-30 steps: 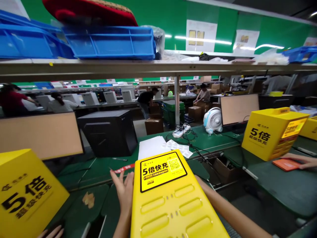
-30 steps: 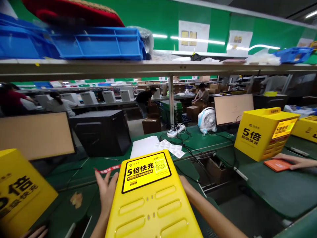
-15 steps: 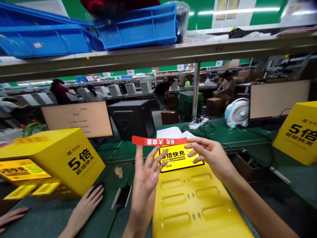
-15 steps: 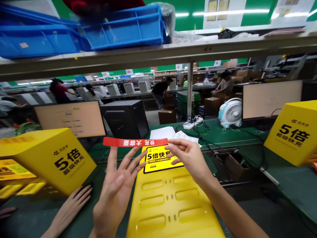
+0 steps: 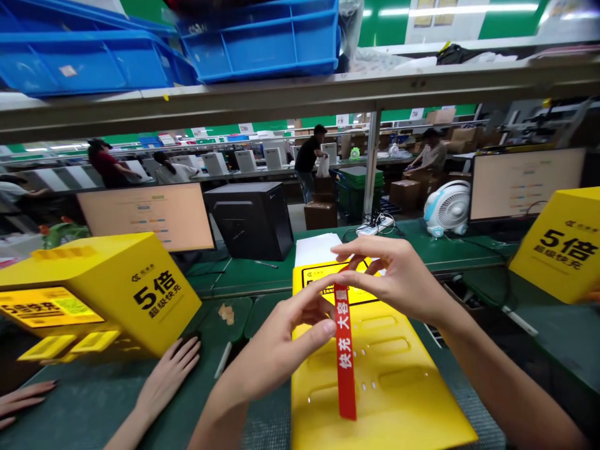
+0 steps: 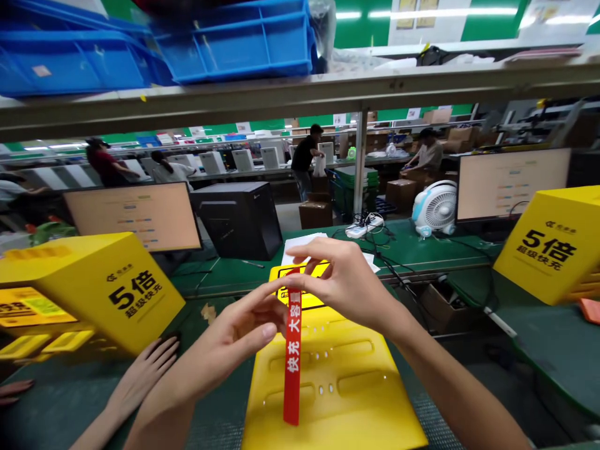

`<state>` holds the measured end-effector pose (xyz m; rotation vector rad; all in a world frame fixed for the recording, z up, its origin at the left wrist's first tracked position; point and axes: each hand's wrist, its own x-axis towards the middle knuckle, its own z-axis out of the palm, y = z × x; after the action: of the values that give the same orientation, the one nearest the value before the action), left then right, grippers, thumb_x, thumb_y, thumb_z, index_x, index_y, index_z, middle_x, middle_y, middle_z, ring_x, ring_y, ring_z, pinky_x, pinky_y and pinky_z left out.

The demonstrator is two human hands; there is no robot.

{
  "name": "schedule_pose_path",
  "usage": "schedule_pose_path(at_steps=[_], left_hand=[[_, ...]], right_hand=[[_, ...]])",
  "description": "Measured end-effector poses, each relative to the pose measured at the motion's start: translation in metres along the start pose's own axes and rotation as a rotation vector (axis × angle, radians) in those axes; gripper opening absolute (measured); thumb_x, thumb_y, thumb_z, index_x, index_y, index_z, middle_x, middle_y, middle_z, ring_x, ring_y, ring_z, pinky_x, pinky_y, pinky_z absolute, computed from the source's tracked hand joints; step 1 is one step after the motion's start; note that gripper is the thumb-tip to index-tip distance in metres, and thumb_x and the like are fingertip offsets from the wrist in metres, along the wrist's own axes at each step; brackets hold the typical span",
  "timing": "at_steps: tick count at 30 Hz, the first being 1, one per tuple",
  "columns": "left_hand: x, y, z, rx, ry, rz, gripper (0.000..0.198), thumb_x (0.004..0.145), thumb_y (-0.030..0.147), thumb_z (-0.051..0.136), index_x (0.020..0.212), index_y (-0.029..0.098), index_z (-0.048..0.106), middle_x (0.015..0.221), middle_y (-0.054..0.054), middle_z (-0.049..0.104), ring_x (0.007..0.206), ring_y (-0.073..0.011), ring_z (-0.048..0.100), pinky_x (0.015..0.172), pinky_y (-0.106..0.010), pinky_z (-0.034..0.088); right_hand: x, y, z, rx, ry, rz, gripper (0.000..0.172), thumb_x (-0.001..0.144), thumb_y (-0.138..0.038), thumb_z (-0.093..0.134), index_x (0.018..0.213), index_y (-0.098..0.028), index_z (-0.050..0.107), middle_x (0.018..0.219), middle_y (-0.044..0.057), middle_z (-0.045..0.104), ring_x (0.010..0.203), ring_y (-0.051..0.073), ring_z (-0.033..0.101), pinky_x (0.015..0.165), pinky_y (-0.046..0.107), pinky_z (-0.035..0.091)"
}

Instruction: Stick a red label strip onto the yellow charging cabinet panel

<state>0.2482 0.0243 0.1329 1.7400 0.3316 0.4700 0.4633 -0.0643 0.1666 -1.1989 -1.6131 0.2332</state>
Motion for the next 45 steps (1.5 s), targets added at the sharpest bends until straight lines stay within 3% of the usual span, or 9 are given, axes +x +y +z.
schedule_pose_path(at_steps=[6,9,11,13,16,21,28,40,45], left_hand=[[-0.005,0.011,-0.002,-0.019,-0.08,-0.077,0.071,0.094,0.045,0.066,0.157,0.037,0.033,0.113,-0.005,0.066,0.092,-0.0167,0.064,0.089,-0.03,0.051],[-0.01,0.0,-0.01,-0.096,0.148,0.004,0.085,0.092,0.039,0.07,0.16,0.041,0.019,0.104,-0.001,0.065,0.089,-0.0139,0.063,0.085,-0.025,0.05],[-0.013,-0.009,-0.013,-0.046,0.265,0.054,0.069,0.091,0.04,0.071,0.153,0.038,0.04,0.104,-0.002,0.065,0.1,-0.015,0.061,0.087,-0.022,0.047],[-0.015,-0.017,-0.01,0.019,0.205,0.017,0.036,0.091,0.045,0.069,0.122,0.025,0.07,0.105,-0.005,0.065,0.102,-0.0166,0.059,0.085,-0.021,0.046],[-0.016,-0.025,0.001,-0.016,0.135,-0.101,0.03,0.09,0.045,0.071,0.093,0.016,0.072,0.091,-0.005,0.065,0.081,-0.0125,0.057,0.071,-0.02,0.045],[-0.016,-0.034,0.011,-0.095,0.284,-0.143,0.033,0.088,0.045,0.072,0.092,0.012,0.069,0.067,-0.002,0.062,0.061,-0.0088,0.053,0.057,-0.017,0.042],[-0.022,-0.022,0.022,0.115,0.779,0.032,0.041,0.081,0.042,0.08,0.114,0.02,0.071,0.078,-0.001,0.069,0.063,-0.009,0.06,0.06,-0.015,0.051],[-0.021,-0.025,0.025,0.493,0.919,0.342,0.01,0.095,0.028,0.064,0.088,0.021,0.064,0.107,-0.002,0.064,0.107,-0.011,0.061,0.091,-0.014,0.048],[-0.019,-0.03,0.023,0.315,0.919,0.239,0.01,0.091,0.031,0.069,0.091,0.022,0.066,0.091,0.001,0.065,0.087,-0.0091,0.062,0.078,-0.013,0.05]], right_hand=[[-0.008,-0.014,0.0,-0.107,0.155,-0.199,0.014,0.085,-0.005,0.074,0.084,-0.017,0.08,0.078,0.001,0.073,0.068,0.011,0.064,0.058,0.022,0.049],[-0.024,-0.018,-0.004,-0.073,0.431,-0.201,0.013,0.085,-0.007,0.076,0.087,-0.018,0.08,0.08,0.001,0.072,0.068,0.012,0.064,0.057,0.023,0.05],[-0.033,-0.018,-0.007,-0.057,0.531,-0.147,0.011,0.085,-0.01,0.078,0.087,-0.02,0.08,0.079,0.001,0.071,0.066,0.013,0.063,0.056,0.024,0.05],[-0.038,-0.015,-0.006,-0.044,0.542,-0.082,0.009,0.084,-0.012,0.079,0.086,-0.021,0.08,0.079,0.001,0.07,0.065,0.013,0.064,0.055,0.024,0.051],[-0.043,-0.01,-0.003,0.008,0.59,0.01,0.007,0.085,-0.014,0.079,0.084,-0.021,0.079,0.076,0.0,0.069,0.06,0.011,0.063,0.053,0.022,0.052],[-0.051,0.0,-0.004,0.081,0.61,0.085,0.003,0.087,-0.019,0.08,0.084,-0.021,0.08,0.077,0.001,0.07,0.062,0.011,0.064,0.056,0.019,0.054],[-0.063,0.024,-0.002,0.188,0.712,0.143,0.007,0.089,-0.028,0.08,0.095,-0.027,0.084,0.08,0.001,0.074,0.062,0.011,0.064,0.054,0.02,0.055],[-0.08,0.031,0.0,0.168,0.729,0.189,0.01,0.084,-0.021,0.084,0.093,-0.023,0.081,0.072,0.001,0.073,0.059,0.014,0.07,0.052,0.018,0.059],[-0.08,0.032,0.006,0.03,0.766,0.201,0.006,0.084,-0.022,0.083,0.089,-0.02,0.08,0.082,0.003,0.075,0.07,0.016,0.073,0.059,0.019,0.061]])
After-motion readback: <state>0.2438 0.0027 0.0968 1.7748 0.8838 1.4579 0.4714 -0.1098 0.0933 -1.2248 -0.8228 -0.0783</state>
